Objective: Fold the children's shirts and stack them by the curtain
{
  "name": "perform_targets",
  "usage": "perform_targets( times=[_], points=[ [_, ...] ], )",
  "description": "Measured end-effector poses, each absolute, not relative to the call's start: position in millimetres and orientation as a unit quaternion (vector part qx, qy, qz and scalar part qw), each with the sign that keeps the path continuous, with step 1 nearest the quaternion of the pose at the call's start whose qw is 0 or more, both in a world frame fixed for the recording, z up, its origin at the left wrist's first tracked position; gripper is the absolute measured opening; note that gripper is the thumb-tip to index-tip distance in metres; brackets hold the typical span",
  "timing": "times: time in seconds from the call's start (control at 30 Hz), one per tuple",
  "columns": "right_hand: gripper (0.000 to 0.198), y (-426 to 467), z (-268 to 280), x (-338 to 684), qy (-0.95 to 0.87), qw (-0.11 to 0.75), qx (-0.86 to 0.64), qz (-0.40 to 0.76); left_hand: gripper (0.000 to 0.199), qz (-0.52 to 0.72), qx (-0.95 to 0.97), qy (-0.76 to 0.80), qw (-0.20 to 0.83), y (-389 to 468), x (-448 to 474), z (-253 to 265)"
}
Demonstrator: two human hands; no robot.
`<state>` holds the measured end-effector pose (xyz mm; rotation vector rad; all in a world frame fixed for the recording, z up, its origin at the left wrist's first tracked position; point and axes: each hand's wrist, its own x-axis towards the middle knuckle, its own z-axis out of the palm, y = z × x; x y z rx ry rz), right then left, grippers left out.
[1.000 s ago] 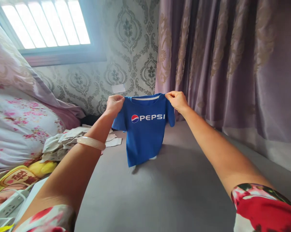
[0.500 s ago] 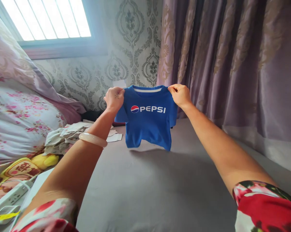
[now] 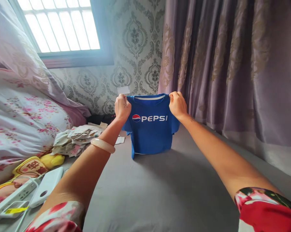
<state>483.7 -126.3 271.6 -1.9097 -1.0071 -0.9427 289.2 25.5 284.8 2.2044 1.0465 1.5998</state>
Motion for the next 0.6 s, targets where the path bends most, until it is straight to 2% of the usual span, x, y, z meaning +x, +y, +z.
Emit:
perform_targets(
  times=[0.23, 0.43, 0.6],
  points=[
    [0.044, -162.9, 273.0, 455.3, -0.429, 0.327, -0.734, -0.413, 0.026, 0.601, 0.746, 0.285, 0.037, 6.5, 253.1, 271.9],
    [0.052, -204.9, 282.5, 428.5, -0.456, 0.338, -0.701, -0.432, 0.025, 0.611, 0.759, 0.224, -0.016, -22.5, 200.0, 279.8],
    [0.05, -234.3, 297.6, 406.2, -0.482, 0.353, -0.663, -0.45, 0.028, 0.591, 0.777, 0.212, -0.041, -46.3, 160.4, 301.1]
  ],
)
